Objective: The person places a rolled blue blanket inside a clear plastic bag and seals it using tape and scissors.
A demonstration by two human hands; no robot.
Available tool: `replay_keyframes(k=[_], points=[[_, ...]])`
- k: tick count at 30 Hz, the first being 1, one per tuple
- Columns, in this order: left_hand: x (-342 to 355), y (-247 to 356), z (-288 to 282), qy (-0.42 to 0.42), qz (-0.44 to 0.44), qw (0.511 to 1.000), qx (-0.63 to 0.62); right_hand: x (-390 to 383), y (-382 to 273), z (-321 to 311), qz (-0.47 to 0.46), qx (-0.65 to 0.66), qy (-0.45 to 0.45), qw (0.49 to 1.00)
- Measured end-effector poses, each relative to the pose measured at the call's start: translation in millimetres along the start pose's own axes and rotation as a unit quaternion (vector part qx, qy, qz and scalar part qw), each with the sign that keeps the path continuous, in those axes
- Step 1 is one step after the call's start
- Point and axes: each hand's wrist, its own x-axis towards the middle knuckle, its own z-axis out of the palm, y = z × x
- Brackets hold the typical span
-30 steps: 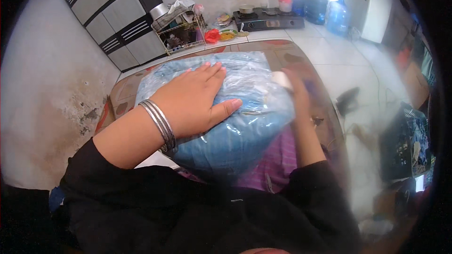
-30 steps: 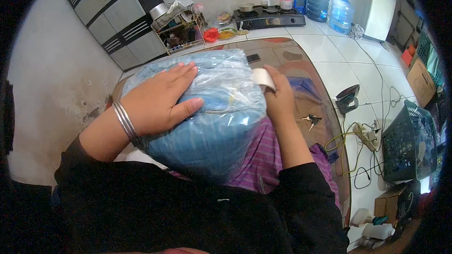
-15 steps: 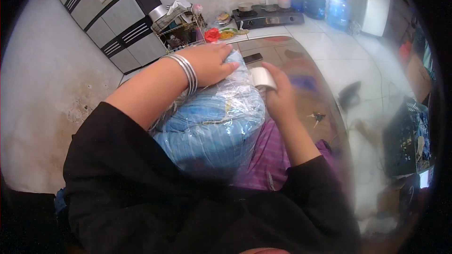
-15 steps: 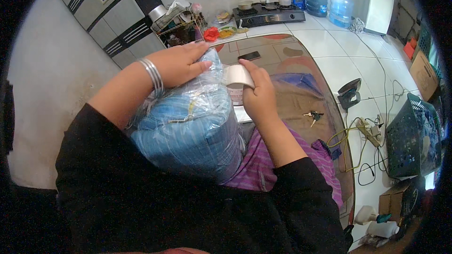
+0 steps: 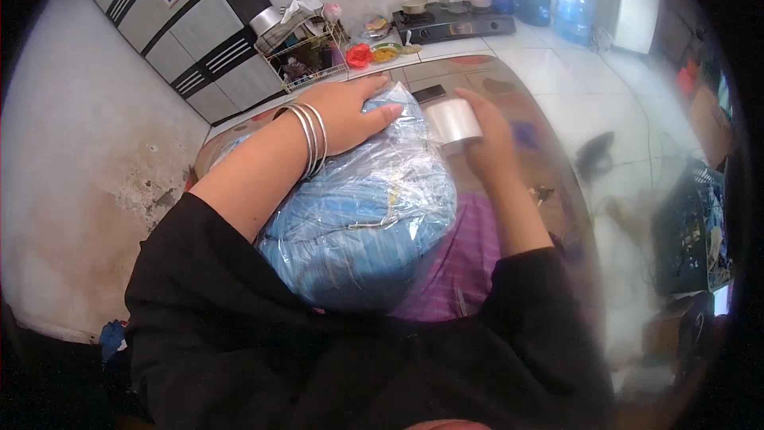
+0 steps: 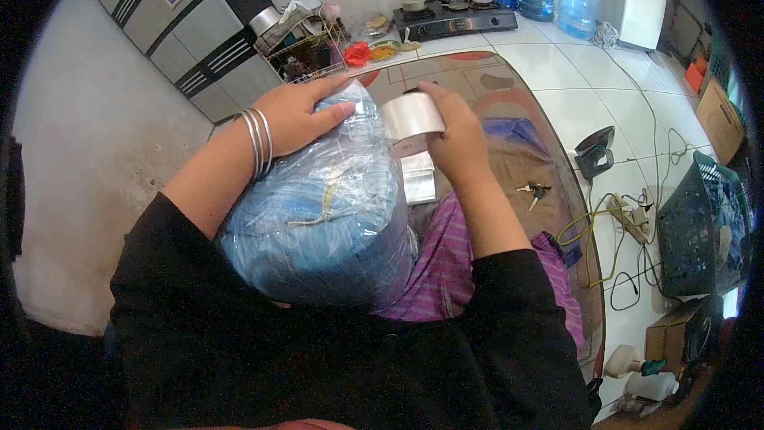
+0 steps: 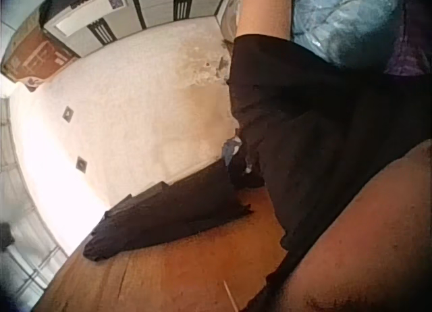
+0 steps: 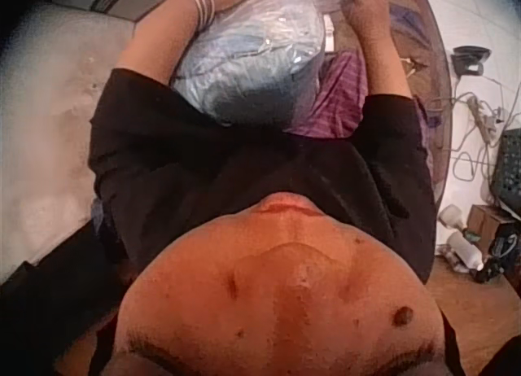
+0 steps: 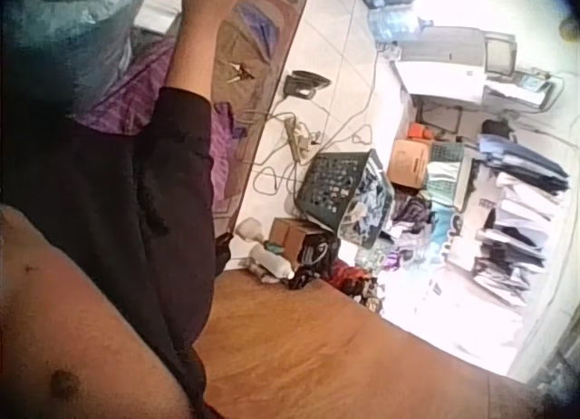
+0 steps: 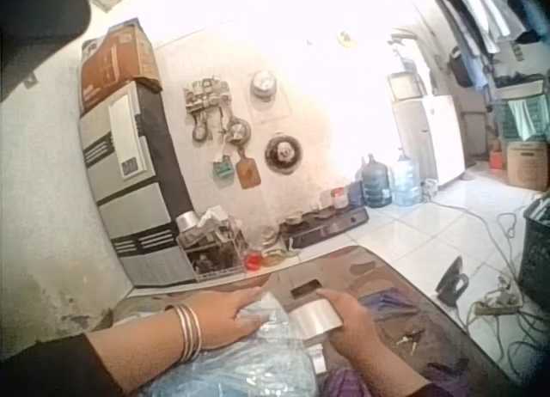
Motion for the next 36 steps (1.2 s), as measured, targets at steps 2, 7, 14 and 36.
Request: replay_keyframes(k=[2, 7, 14, 36], points=[[-2, -12, 4, 0.031, -0.006, 0.999, -0.039, -10, -7, 8, 0.02, 0.02, -0.004, 1.0], [-4, -22, -4, 0.02, -0.007, 0.996, -0.09, -20, -13, 15, 0.103, 0.096, 0.0, 0.99], [-17, 10, -39, 0.001, 0.025, 0.999, -0.042, -17, -10, 5, 0.103, 0.075, 0.014, 0.992], [26, 16, -20, -0.011, 0.025, 0.997, -0.071, -7, 2, -9, 0.108, 0.035, -0.015, 0.993]])
